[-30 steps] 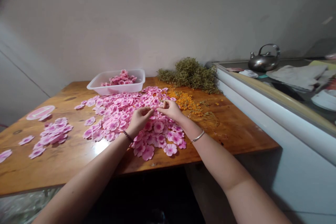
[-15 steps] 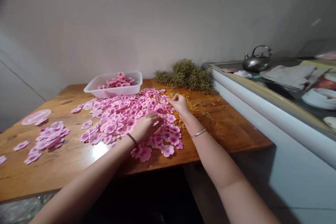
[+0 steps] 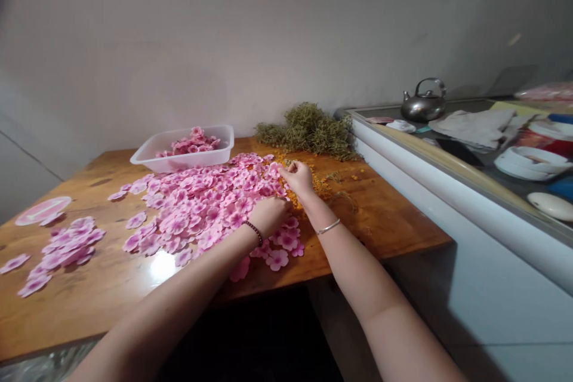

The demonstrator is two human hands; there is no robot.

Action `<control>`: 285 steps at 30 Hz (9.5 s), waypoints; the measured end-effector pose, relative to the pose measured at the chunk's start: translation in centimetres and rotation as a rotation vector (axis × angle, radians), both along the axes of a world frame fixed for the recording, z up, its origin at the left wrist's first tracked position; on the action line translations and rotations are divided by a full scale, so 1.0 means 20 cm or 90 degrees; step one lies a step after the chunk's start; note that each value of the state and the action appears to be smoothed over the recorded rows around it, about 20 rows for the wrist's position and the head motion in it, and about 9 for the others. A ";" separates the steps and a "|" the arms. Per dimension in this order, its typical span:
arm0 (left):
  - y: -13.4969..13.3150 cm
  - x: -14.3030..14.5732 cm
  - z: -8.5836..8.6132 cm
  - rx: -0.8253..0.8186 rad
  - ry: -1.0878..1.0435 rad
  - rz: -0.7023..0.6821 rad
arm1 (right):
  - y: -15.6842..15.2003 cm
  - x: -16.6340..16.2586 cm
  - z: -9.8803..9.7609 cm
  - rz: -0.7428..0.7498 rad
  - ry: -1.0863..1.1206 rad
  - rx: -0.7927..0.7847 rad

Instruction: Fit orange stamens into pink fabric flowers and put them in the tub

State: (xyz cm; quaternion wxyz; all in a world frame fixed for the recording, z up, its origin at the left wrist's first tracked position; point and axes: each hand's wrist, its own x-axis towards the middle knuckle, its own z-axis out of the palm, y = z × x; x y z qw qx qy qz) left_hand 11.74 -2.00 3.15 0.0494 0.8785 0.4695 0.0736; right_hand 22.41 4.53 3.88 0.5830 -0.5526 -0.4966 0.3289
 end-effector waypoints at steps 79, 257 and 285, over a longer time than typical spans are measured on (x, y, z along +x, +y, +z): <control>0.08 -0.34 -0.01 -0.113 -1.050 0.197 | -0.13 -0.10 0.01 0.497 0.123 -0.161; 0.11 -0.44 0.01 0.046 -0.619 0.227 | -0.03 -0.07 -0.06 0.155 0.031 -0.079; 0.07 -0.37 -0.01 0.085 -0.591 0.320 | -0.05 -0.10 -0.05 0.193 0.042 -0.055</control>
